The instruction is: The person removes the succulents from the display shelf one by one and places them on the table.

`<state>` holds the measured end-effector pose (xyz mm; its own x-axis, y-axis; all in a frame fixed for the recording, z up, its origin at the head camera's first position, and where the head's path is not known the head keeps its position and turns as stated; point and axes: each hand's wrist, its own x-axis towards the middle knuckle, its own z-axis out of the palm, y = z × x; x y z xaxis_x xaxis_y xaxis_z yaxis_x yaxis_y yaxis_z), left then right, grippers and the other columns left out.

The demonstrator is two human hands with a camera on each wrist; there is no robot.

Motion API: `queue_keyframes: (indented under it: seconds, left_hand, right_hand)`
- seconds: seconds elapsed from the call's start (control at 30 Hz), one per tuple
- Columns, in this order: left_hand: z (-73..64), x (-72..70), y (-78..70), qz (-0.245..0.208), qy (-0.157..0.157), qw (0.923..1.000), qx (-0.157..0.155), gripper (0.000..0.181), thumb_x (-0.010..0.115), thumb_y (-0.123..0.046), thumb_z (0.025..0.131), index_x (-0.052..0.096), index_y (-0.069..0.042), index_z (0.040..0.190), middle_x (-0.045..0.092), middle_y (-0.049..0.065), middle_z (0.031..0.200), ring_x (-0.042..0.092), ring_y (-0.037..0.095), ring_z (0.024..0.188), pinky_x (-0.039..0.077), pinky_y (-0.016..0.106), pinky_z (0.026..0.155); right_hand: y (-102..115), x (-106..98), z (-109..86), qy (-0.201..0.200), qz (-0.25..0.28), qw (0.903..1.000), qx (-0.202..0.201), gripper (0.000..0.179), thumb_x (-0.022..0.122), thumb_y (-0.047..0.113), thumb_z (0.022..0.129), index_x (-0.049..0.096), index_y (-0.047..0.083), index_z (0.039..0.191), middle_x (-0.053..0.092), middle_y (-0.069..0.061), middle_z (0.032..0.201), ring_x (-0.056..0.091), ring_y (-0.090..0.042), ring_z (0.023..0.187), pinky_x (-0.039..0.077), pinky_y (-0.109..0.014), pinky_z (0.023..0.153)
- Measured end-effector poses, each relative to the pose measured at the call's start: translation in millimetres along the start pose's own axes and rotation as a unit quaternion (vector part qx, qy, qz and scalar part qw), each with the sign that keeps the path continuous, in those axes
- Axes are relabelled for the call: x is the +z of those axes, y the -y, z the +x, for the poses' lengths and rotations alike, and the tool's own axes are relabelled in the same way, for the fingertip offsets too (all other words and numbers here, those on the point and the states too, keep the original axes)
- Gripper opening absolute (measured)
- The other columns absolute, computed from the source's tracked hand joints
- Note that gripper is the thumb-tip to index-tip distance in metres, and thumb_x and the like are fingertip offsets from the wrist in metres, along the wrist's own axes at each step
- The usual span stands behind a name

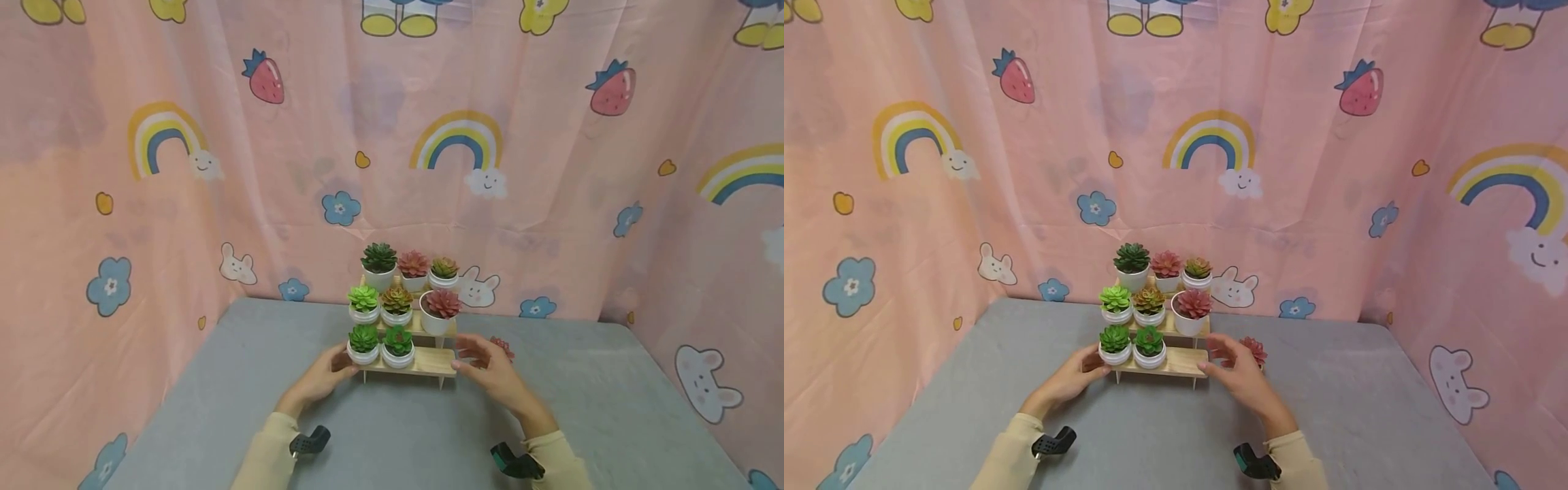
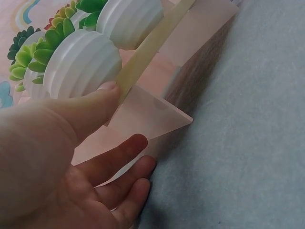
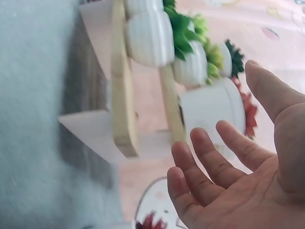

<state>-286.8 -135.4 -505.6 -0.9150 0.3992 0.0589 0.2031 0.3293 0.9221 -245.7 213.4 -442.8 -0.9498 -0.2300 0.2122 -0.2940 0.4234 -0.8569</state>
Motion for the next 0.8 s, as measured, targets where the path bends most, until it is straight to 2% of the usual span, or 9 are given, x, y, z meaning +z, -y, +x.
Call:
queue_keyframes:
  seconds: [0.17, 0.3, 0.43, 0.53, 0.8]
  left_hand:
    - [-0.1, -0.2, 1.6, -0.004, -0.002, 1.0, -0.007, 0.061, 0.062, -0.014, 0.101, 0.036, 0.0, 0.155, 0.053, 0.025, 0.147, 0.055, 0.042, 0.132, 0.048, 0.053, 0.109]
    - [-0.2, 0.7, 1.8, -0.002, -0.01, 0.9999, -0.01, 0.062, 0.063, -0.014, 0.1, 0.036, 0.0, 0.155, 0.054, 0.025, 0.146, 0.057, 0.041, 0.13, 0.049, 0.053, 0.108]
    - [2.5, 0.8, 1.4, -0.006, -0.015, 0.9998, -0.015, 0.062, 0.063, -0.012, 0.1, 0.036, -0.001, 0.155, 0.055, 0.025, 0.146, 0.057, 0.04, 0.13, 0.049, 0.052, 0.108]
    - [4.3, 0.5, 1.8, -0.005, -0.013, 0.9999, -0.006, 0.063, 0.062, -0.011, 0.1, 0.035, 0.0, 0.155, 0.056, 0.026, 0.143, 0.057, 0.041, 0.13, 0.05, 0.051, 0.107]
    - [4.1, 0.7, 6.1, -0.007, -0.013, 0.9999, -0.005, 0.063, 0.063, -0.012, 0.1, 0.036, 0.001, 0.155, 0.056, 0.026, 0.144, 0.058, 0.041, 0.128, 0.051, 0.051, 0.106]
  right_hand:
    - [0, 16, 1.5, 0.022, -0.003, 0.9997, 0.005, 0.046, 0.071, 0.015, 0.094, 0.057, -0.003, 0.134, 0.064, -0.023, 0.13, 0.061, -0.037, 0.118, 0.051, -0.045, 0.096]
    - [2, 27, 1.8, 0.038, -0.012, 0.9992, 0.005, 0.047, 0.073, 0.019, 0.094, 0.058, 0.0, 0.134, 0.063, -0.022, 0.131, 0.06, -0.037, 0.12, 0.051, -0.046, 0.096]
    - [5, 32, 2.2, 0.041, 0.001, 0.9992, -0.005, 0.048, 0.073, 0.017, 0.094, 0.057, -0.003, 0.134, 0.062, -0.025, 0.131, 0.059, -0.038, 0.121, 0.051, -0.045, 0.096]
    - [6, 34, 2.2, 0.037, 0.008, 0.9992, -0.011, 0.048, 0.073, 0.015, 0.094, 0.056, -0.006, 0.133, 0.062, -0.027, 0.131, 0.06, -0.039, 0.121, 0.052, -0.046, 0.097]
    - [2, 42, 1.6, 0.038, 0.011, 0.9991, -0.012, 0.049, 0.073, 0.014, 0.093, 0.056, -0.006, 0.133, 0.063, -0.027, 0.131, 0.063, -0.04, 0.12, 0.055, -0.047, 0.098]
